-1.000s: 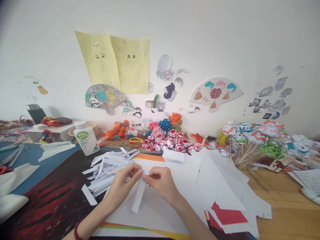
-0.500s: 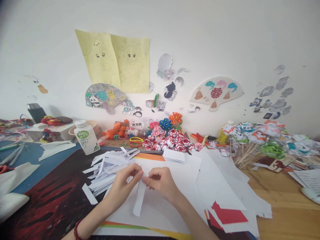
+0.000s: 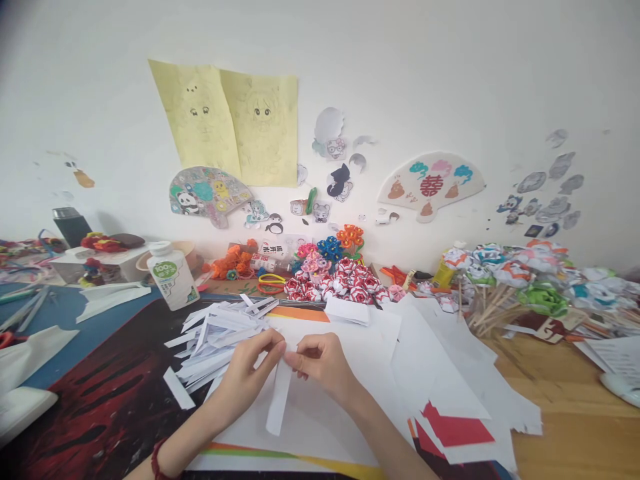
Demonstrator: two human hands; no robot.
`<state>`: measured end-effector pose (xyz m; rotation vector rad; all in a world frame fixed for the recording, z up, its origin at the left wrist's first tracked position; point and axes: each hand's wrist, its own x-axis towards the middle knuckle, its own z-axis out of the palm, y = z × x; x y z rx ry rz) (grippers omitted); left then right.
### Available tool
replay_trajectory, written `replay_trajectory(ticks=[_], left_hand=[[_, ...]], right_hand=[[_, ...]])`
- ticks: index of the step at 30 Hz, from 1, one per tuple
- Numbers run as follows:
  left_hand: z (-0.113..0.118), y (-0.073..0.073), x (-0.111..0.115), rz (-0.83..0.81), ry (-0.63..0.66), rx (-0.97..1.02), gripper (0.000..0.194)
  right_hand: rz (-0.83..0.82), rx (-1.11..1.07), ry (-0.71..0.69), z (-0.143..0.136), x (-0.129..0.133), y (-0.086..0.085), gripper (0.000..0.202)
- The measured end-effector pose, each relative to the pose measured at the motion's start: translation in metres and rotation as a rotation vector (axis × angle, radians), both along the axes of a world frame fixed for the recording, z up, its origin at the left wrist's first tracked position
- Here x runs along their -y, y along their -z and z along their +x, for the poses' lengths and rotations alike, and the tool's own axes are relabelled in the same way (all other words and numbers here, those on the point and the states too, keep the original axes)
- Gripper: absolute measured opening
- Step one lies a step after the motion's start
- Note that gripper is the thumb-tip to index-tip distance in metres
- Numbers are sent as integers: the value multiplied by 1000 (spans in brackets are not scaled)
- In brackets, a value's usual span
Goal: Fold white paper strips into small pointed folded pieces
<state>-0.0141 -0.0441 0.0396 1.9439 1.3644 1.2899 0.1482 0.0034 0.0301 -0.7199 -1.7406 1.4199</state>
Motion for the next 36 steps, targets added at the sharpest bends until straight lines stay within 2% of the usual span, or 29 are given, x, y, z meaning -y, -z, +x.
replay_trajectory(ticks=[22,36], left_hand=[[3,-3,2,-17,33,-25,25],[5,0,4,-50,49,-64,23]], right_hand=[[19,-71,103,4,-6,4,36],[12,-116,147,9,-9,-1,34]])
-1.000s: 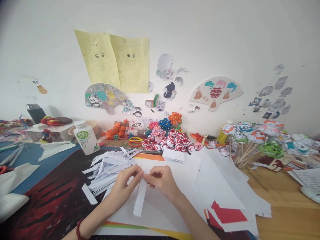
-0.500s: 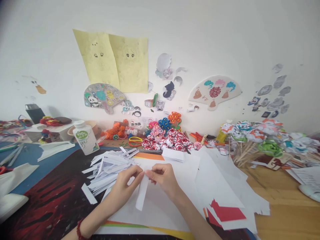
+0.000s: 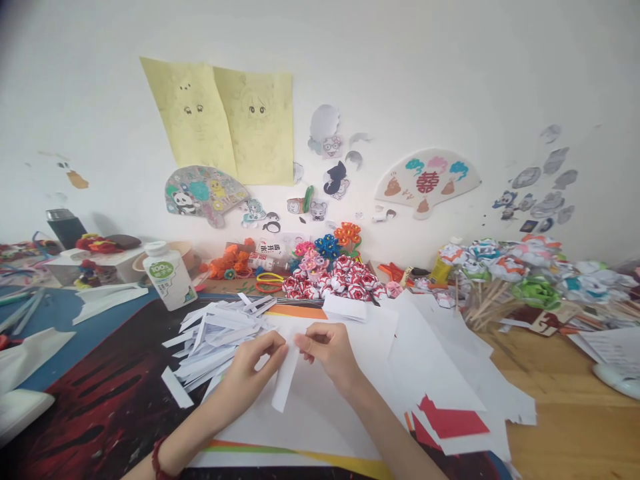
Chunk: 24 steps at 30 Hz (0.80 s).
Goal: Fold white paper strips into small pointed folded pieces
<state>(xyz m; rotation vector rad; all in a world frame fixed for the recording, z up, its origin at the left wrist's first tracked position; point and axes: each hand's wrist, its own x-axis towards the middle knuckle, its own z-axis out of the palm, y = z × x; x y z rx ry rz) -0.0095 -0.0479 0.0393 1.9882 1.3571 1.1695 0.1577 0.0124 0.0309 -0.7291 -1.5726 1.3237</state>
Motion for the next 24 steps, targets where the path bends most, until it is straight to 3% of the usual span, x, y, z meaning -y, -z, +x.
replay_trajectory(ticks=[24], left_hand=[[3,1,0,-18,49,-17,22]], right_hand=[[-19,-103,133,16,-13,-4,30]])
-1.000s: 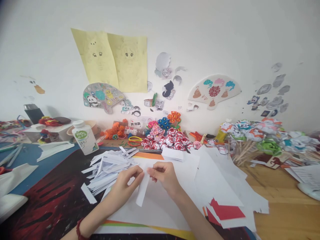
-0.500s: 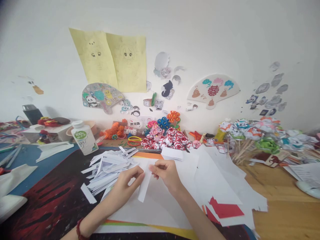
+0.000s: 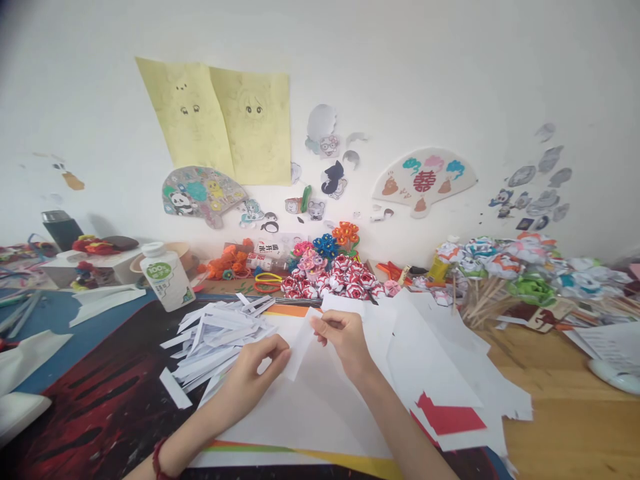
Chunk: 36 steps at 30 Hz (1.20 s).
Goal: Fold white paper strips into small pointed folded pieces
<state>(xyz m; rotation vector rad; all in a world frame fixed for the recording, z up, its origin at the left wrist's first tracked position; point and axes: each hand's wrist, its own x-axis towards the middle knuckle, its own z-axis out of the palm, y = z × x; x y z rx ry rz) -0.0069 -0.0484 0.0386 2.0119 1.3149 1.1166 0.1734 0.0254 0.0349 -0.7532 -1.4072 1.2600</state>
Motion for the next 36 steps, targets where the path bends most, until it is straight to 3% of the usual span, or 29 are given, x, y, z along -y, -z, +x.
replay_trajectory(ticks=[12,17,22,36], left_hand=[[0,0,2,1,4,-28,23],[-3,3,-1,11,-67,-10,23],[-3,4,-4,27,-153,-5,25],[-1,1,-4,-29,-106,108,26]], right_hand=[[5,-41,110,15,-12,-2,28],[5,-72,189,23,-16,-4,29],[-33,-11,87,7,-6,-4,34],[-6,159,-183,-19,14,8,31]])
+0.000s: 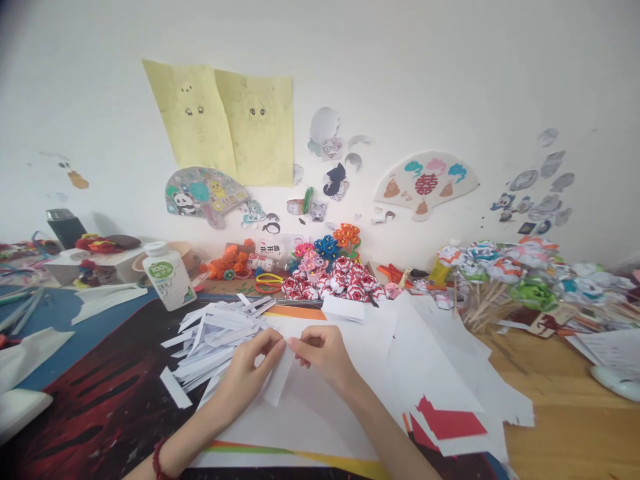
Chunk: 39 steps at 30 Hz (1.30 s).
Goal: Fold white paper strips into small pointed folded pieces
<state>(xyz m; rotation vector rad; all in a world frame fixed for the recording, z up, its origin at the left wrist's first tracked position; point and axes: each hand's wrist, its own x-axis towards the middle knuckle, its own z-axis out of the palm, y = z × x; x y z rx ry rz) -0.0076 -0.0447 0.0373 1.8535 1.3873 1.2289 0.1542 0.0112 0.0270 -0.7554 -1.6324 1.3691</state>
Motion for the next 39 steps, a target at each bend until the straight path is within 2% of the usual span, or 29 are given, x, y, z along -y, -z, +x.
replay_trajectory(ticks=[13,17,20,22,25,28,32,35,39], left_hand=[[-2,3,-5,-64,57,167,28],[-1,6,-5,-127,72,198,22],[1,9,-4,-171,108,196,20],[1,9,-3,-164,99,183,20],[-2,8,-5,-109,19,152,23],[-3,6,-7,-90,-13,124,26],[-1,8,-7,-125,58,75,29],[1,10,-6,-138,80,50,33],[0,5,-4,-215,164,185,40]], right_hand=[[-98,-123,9,-10,7,3,35],[-146,-240,169,1,-6,2,36],[-154,-338,368,24,-26,-3,36],[-141,-348,414,38,-36,-6,32],[-141,-300,385,43,-38,-8,33],[-120,-200,283,28,-25,-7,36],[-76,-100,204,6,-8,-6,36],[-81,-100,149,1,-3,-7,36],[-123,-143,-24,3,-2,-8,33]])
